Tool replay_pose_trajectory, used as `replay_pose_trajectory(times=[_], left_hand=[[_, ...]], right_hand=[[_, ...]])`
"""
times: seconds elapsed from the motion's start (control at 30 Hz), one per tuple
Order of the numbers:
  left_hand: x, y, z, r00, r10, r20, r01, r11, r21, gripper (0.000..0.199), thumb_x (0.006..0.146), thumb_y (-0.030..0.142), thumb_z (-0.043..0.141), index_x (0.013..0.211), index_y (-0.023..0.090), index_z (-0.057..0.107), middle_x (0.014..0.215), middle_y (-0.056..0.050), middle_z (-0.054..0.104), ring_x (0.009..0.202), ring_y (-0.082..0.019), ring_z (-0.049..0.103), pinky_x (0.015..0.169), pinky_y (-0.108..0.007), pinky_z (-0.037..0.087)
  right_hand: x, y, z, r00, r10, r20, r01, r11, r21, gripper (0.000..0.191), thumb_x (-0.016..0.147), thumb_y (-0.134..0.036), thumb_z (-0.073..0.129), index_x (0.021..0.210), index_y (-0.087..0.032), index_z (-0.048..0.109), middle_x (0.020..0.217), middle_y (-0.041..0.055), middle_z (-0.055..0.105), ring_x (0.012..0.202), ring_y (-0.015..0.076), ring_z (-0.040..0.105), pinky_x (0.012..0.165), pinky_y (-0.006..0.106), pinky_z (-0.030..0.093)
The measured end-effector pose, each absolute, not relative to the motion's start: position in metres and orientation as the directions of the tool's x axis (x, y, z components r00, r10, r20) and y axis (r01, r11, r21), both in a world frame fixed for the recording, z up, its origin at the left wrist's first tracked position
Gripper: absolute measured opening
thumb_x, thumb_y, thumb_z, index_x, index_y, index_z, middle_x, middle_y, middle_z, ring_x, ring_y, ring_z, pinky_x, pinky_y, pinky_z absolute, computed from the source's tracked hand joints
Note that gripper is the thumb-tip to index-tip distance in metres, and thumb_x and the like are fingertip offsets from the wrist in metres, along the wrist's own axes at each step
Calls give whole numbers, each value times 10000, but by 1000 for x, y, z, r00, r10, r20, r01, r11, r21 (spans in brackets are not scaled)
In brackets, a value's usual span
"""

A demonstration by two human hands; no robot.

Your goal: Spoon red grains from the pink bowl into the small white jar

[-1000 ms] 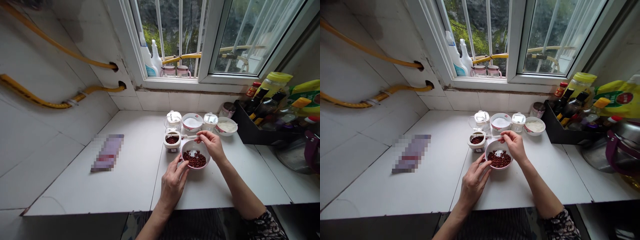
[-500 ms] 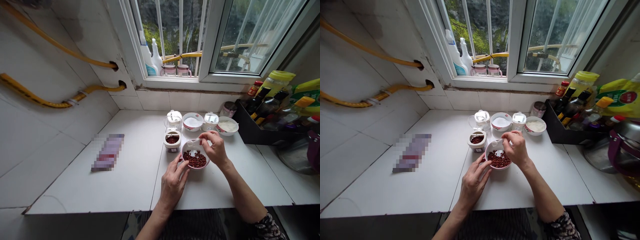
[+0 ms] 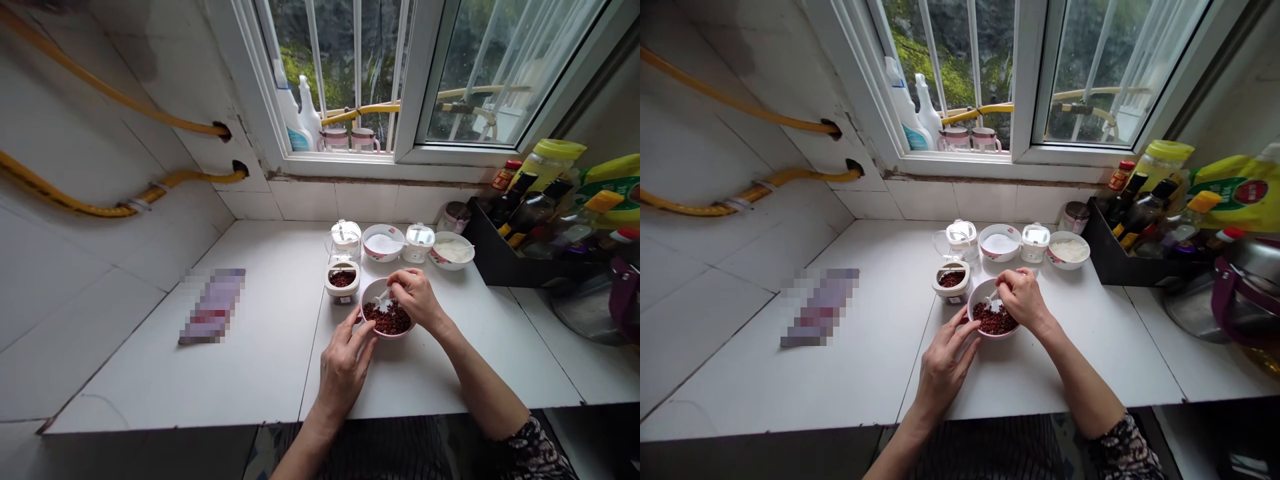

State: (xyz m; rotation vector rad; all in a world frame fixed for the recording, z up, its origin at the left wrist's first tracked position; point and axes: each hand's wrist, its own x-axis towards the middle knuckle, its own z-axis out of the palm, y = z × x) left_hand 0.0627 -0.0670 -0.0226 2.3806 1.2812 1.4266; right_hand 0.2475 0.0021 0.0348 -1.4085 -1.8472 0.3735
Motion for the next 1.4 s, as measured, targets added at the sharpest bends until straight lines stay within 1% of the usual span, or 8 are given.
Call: replay_pose_trajectory(times=[0.23,0.43,0.73,0.93,1.03,1.13,1.3,1.4], left_hand=[[63,-67,-23,214,690,692,611,-647,456,233,968,184,532,1182,215,618,1330,-133,592,1135,-226,643,919,-346,573],[63,-67,-23,213,691,690,609,-647,459,245,961,182,542,1190,224,617,1329,-125,598,1138,-228,647,918,-347,577],[62,-67,-23,221,690,690,611,-649,453,245,961,172,531,1184,222,620,1335,-132,591,1151,-230,638,932,-360,574],[62,-67,-24,209,699,684,610,-640,467,254,955,165,536,1188,219,623,1330,-129,593,1124,-225,646,922,-349,577],[62,-67,-25,212,699,683,604,-643,471,267,958,159,523,1201,218,617,1333,-131,589,1140,-226,639,926,-348,575],[62,-67,-25,219,700,680,604,-645,469,274,963,156,513,1212,216,610,1336,-135,585,1161,-229,630,937,-350,571],[62,-67,-24,214,701,680,609,-640,469,251,962,170,532,1194,220,615,1340,-134,587,1154,-230,635,936,-358,571],[62,-67,-24,214,698,684,610,-642,464,249,959,172,542,1192,217,618,1336,-136,591,1149,-232,639,930,-358,574]], right_hand=[[254,4,42,32,990,137,370,116,-922,153,713,-254,490,706,-204,635,545,-10,659,555,161,629,618,273,480],[254,7,42,41,996,76,187,67,-980,156,678,-311,549,693,-188,643,525,-7,645,522,142,583,592,269,476],[248,7,46,84,983,166,93,158,-983,189,772,-364,603,814,-186,649,603,6,679,579,150,619,644,310,530],[220,-1,45,62,899,433,304,397,-866,158,927,-314,528,961,-205,638,805,49,759,771,190,706,802,366,534],[213,-4,45,-145,762,631,546,593,-591,193,951,-186,462,963,-216,652,840,35,773,779,182,698,987,447,432],[215,-5,48,-312,654,690,638,682,-358,259,935,-115,426,953,-223,661,855,21,774,747,174,683,1037,469,369],[239,-7,57,-155,667,729,664,617,-422,186,903,-153,472,883,-227,642,742,2,737,676,179,648,960,416,434],[257,-4,55,-98,756,647,739,491,-462,196,845,-143,472,742,-234,612,633,-12,687,662,189,623,916,386,444]])
